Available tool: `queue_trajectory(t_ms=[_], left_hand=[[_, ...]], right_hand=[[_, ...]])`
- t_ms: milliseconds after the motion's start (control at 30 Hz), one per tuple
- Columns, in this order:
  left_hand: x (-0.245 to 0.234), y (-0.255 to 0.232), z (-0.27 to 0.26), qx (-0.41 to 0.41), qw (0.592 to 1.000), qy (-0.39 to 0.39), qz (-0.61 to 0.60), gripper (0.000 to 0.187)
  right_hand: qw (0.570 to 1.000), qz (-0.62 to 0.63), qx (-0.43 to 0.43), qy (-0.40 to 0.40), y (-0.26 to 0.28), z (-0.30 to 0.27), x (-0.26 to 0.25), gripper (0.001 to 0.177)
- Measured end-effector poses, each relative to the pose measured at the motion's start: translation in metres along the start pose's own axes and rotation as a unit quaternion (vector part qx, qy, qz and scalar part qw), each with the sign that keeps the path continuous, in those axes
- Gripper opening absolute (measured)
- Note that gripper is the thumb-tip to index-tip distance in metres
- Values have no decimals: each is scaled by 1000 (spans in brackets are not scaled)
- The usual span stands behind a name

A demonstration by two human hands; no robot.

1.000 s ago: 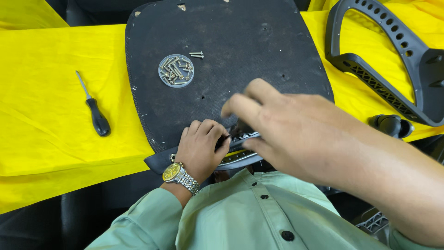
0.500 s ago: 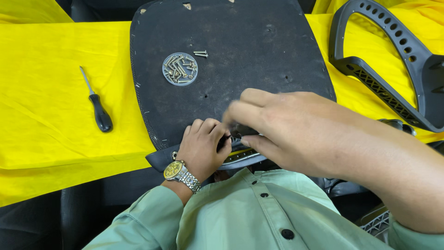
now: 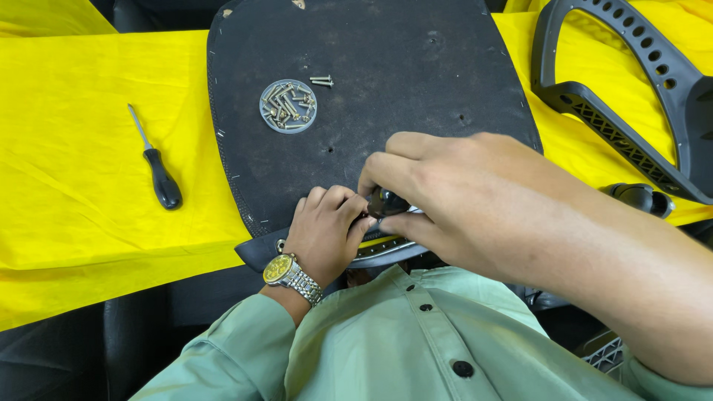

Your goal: The person assembles a black plastic chair armrest by inserting screws and tightening them with a screwdriver. They pick up screws from a small container, align the armrest, and secure it to the chair frame.

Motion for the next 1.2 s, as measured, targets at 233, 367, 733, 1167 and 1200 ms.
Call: queue_trajectory(t_ms=[233,367,733,1167,1200], left_hand=[[-2,-1,-1,-12,1000,-8,-1,19],[-7,-3,-1,-1,1000,-18,-15,21],[0,0,3,-20,1000,21,-4,20],[-3,-1,3,-17,1000,6,-9,17],[-3,-1,3,-14,1000,1,-9,17]], right_hand=[[961,-122,206,135,-15,1,12,41],[999,-16,20,-31,-2,6,-5,45],[990,95,-102,-15,3,-12,15,21],[999,46,6,-18,-11,1,6,21],[999,43,3,-21,-8,2,4,21]])
Point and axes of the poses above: each hand's wrist, its own z-axis towards the middle knuckle, its own x-axis out of the palm, y = z × x, the point moved 6 cm from there along z, towards the middle knuckle, and after that the axes turned 1 degree about -x, right-handed, at the moved point
